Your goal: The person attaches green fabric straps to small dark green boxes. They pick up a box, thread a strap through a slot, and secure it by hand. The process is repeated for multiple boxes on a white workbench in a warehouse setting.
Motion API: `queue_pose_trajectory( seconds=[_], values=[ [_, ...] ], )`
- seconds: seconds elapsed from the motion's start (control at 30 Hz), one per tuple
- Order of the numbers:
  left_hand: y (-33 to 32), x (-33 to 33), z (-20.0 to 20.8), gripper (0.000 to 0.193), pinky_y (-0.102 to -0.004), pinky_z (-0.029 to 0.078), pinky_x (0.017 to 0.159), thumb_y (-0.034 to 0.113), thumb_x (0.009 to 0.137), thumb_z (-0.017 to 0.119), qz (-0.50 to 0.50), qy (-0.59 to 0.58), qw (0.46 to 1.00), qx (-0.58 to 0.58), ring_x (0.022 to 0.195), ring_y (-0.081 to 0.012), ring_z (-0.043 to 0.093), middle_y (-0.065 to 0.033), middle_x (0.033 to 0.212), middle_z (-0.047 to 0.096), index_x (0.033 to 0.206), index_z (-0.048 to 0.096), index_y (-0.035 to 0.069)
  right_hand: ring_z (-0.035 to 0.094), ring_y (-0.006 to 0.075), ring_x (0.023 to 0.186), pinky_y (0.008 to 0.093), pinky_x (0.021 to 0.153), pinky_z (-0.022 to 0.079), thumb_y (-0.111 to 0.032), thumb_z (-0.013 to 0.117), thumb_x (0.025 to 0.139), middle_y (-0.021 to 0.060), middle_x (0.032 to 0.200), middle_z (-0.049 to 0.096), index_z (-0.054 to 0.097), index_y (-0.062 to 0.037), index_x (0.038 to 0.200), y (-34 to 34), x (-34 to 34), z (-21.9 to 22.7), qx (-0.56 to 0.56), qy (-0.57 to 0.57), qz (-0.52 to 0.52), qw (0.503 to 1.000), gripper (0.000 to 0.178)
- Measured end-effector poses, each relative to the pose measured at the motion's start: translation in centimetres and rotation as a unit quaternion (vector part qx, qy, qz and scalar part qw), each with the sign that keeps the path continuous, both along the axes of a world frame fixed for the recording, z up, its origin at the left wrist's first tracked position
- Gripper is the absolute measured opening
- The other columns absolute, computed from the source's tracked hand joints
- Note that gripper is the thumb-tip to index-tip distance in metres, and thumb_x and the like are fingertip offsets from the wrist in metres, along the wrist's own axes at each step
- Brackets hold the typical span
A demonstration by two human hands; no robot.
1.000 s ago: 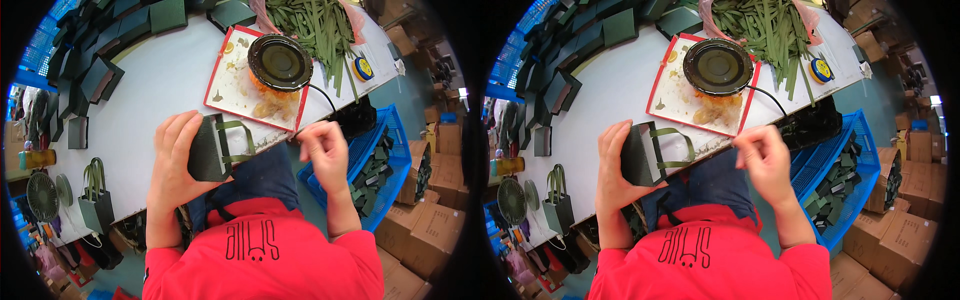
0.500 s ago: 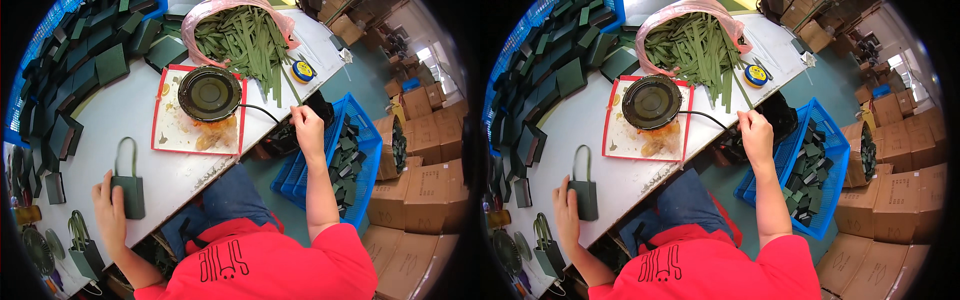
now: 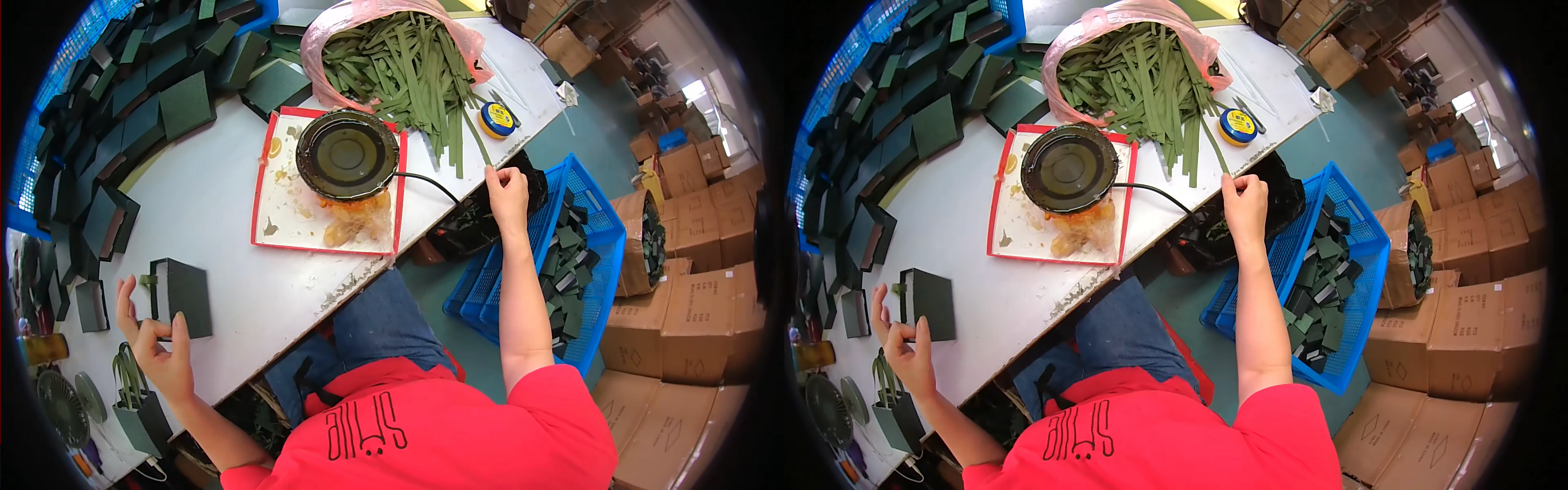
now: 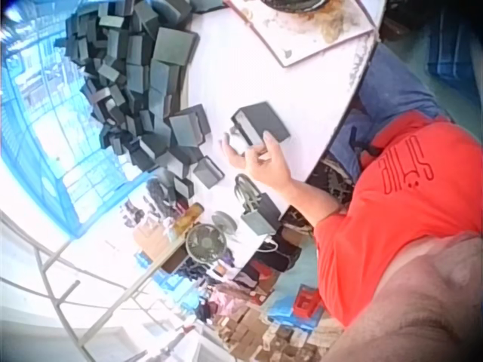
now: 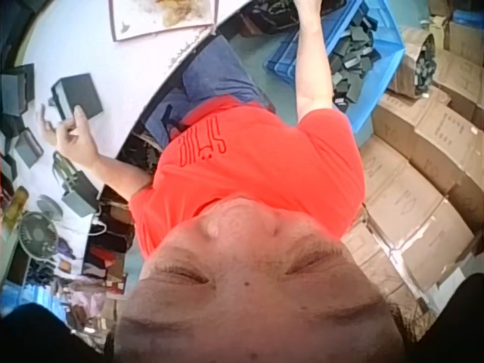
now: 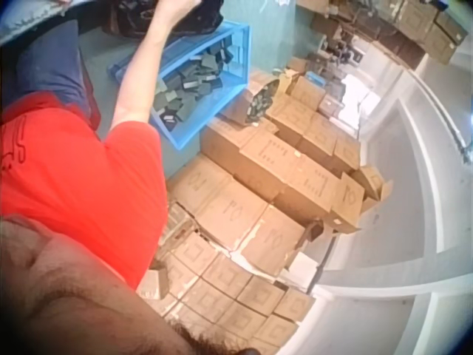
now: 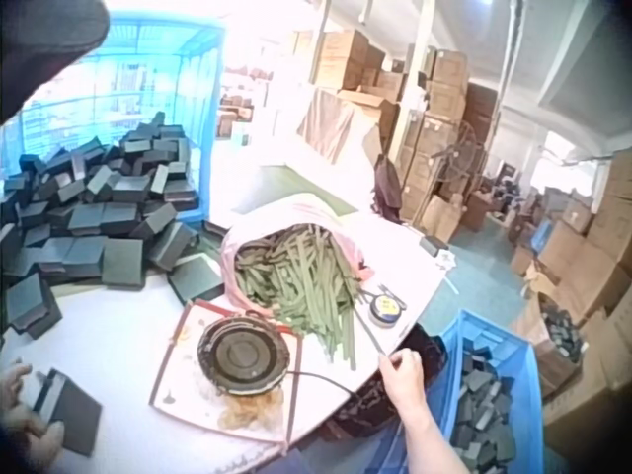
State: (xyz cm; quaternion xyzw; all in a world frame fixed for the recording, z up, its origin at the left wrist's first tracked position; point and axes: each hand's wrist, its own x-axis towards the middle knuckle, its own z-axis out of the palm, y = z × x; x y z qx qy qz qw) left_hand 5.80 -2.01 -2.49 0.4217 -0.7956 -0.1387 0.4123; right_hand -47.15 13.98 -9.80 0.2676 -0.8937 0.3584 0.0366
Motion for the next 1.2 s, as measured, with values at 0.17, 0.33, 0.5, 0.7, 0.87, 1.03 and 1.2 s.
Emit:
queue_pose_trajectory(
  seconds=[0.17,0.33,0.5,0.7,0.87,1.03,1.2],
  values=[
    [0.6,-2.5,1.8,0.032,-0.0479,0.025,0.119,-0.004,0.068,0.069,-0.11,-0.133,0.984,0.037,0.15,-0.0437,0.03,-0.0226,0.157,0.04,0.064,0.038,0.004,0.061,0.0311,0.101,0.0411,0.095,0.047,-0.012,0.074,0.083,0.0174,0.11,0.061,0.055,-0.0006,0.073,-0.5,2.5,1.6,-0.151,0.071,0.075,0.983,0.025],
    [1.3,-4.2,2.4,0.029,-0.0507,0.028,0.117,-0.003,0.063,0.074,-0.164,-0.148,0.967,0.131,0.148,-0.0462,0.029,-0.0239,0.159,0.035,0.074,0.049,0.004,0.064,0.0303,0.106,0.0429,0.106,0.042,0.001,0.069,0.076,0.0153,0.111,0.068,0.046,-0.004,0.068,-0.2,6.8,6.3,-0.167,0.213,0.276,0.922,0.025],
    [1.6,-5.6,3.5,0.049,-0.0498,0.033,0.111,0.009,0.057,0.085,-0.139,-0.273,0.944,0.118,0.138,-0.0415,0.04,-0.0184,0.155,0.041,0.101,0.063,0.007,0.065,0.0135,0.078,0.0294,0.084,0.052,-0.005,0.069,0.094,0.0069,0.092,0.068,0.058,-0.0031,0.083,0.7,13.4,8.2,-0.257,-0.29,0.334,0.859,0.015],
    [2.3,-6.9,2.4,0.072,-0.0504,0.031,0.107,0.022,0.055,0.091,-0.079,-0.32,0.938,0.105,0.13,-0.037,0.044,-0.0153,0.146,0.049,0.122,0.066,0.012,0.067,0.0128,0.077,0.0256,0.073,0.055,-0.01,0.065,0.099,0.0105,0.095,0.069,0.059,0.0055,0.117,-1.6,15.5,6.8,-0.285,-0.423,0.316,0.8,0.024],
    [2.8,-7.2,1.3,0.077,-0.0535,0.028,0.106,0.029,0.058,0.091,-0.037,-0.303,0.95,0.072,0.131,-0.034,0.045,-0.0161,0.146,0.05,0.128,0.064,0.012,0.071,0.0151,0.078,0.0266,0.07,0.057,-0.013,0.066,0.099,0.0135,0.095,0.071,0.058,0.0053,0.119,-3.5,15.7,6.8,-0.277,-0.452,0.271,0.803,0.028],
    [2.7,-7.0,1.4,0.077,-0.0587,0.023,0.111,0.029,0.056,0.092,-0.038,-0.299,0.95,0.082,0.13,-0.0329,0.048,-0.0136,0.146,0.051,0.128,0.066,0.015,0.06,0.008,0.061,0.021,0.056,0.048,-0.018,0.068,0.099,0.0069,0.084,0.068,0.062,0.0019,0.107,-3.9,14.9,6.4,-0.259,-0.499,0.253,0.787,0.022],
    [2.7,-6.9,1.3,0.077,-0.0631,0.019,0.114,0.029,0.056,0.092,-0.043,-0.296,0.95,0.092,0.13,-0.032,0.047,-0.0119,0.146,0.051,0.127,0.067,0.016,0.042,0.0025,0.053,0.0195,0.047,0.03,-0.023,0.068,0.099,0.0006,0.076,0.061,0.062,-0.0004,0.101,-4.8,14.9,6.9,-0.248,-0.523,0.247,0.777,0.023]
  ],
)
